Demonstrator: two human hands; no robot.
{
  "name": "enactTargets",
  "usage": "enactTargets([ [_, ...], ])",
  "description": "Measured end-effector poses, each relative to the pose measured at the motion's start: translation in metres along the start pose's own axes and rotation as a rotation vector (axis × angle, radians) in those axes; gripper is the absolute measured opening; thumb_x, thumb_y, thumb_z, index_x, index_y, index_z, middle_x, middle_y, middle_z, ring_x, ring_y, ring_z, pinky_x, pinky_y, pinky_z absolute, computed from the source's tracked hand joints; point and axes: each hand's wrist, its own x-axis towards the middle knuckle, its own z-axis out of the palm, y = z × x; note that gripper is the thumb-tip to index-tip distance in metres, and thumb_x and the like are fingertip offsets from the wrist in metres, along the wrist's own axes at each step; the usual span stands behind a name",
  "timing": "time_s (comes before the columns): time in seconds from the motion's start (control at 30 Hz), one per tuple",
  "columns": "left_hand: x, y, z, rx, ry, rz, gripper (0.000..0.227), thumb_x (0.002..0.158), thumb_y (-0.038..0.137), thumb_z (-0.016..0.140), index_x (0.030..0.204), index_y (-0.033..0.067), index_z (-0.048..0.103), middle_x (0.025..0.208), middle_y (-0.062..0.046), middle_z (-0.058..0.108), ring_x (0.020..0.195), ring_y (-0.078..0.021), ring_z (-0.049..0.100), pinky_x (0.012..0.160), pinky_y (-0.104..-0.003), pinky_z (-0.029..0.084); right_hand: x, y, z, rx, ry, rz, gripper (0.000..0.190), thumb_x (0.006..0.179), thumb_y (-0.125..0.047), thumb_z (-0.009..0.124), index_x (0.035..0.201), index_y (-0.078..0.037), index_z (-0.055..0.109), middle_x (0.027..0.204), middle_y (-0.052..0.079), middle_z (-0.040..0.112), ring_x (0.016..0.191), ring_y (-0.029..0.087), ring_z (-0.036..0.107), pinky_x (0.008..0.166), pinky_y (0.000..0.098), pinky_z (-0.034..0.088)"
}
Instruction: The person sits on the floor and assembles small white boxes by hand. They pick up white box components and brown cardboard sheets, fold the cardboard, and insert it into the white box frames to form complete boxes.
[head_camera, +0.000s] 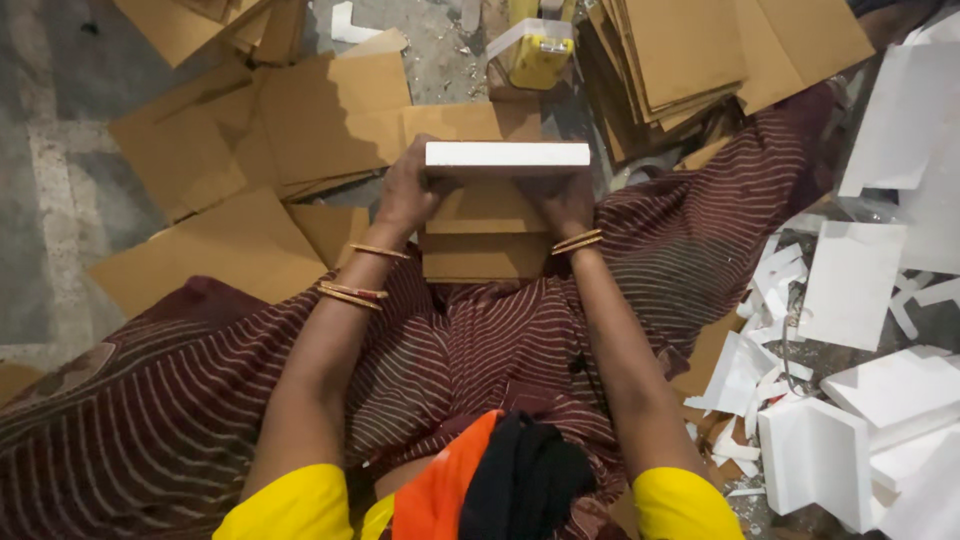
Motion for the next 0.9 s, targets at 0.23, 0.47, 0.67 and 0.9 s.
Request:
enactTargets([
  [0.23, 0.004, -0.005, 0.006, -0.016, 0.044, 0.06, 0.053, 0.074, 0.031, 0.095, 0.105, 0.0064, 0.06, 0.099, -0.014, 0.066, 0.093, -0.0365, 0.066, 0.08, -0.045, 0.053, -0.001, -0.004, -0.002, -0.024, -0.088, 0.21, 0.056, 0.079, -0.046, 0.088, 0.113, -0.005, 0.073, 0.107, 0.013, 0.076, 0.101, 0.026, 0.074, 0.086, 0.0394, 0.056],
  [0.47, 0.013, -0.013, 0.013, 0.056, 0.079, 0.128, 0.058, 0.066, 0.041, 0.098, 0.097, 0.0071, 0.061, 0.093, -0.011, 0.062, 0.089, -0.0354, 0.063, 0.076, -0.047, 0.051, -0.006, 0.002, 0.0, -0.037, 0.017, 0.07, 0.053, 0.079, -0.04, 0.09, 0.111, -0.003, 0.072, 0.108, 0.016, 0.075, 0.103, 0.029, 0.072, 0.089, 0.0409, 0.056],
  [0.67, 0.012, -0.011, 0.012, 0.016, 0.096, 0.13, 0.058, 0.066, 0.039, 0.098, 0.098, 0.0076, 0.061, 0.096, -0.011, 0.064, 0.091, -0.0356, 0.064, 0.079, -0.047, 0.051, -0.009, 0.001, 0.001, 0.033, 0.022, 0.114, 0.055, 0.079, -0.039, 0.089, 0.114, -0.001, 0.069, 0.109, 0.016, 0.074, 0.103, 0.028, 0.072, 0.088, 0.0398, 0.056],
  [0.9, 0.014, -0.002, 0.014, 0.095, 0.109, 0.157, 0.059, 0.065, 0.039, 0.098, 0.104, 0.0083, 0.066, 0.099, -0.014, 0.064, 0.093, -0.0385, 0.063, 0.08, -0.049, 0.051, -0.015, 0.049, 0.014, 0.077, -0.062, 0.138, 0.058, 0.079, -0.033, 0.09, 0.12, 0.0, 0.066, 0.114, 0.016, 0.074, 0.108, 0.027, 0.072, 0.091, 0.0403, 0.057],
])
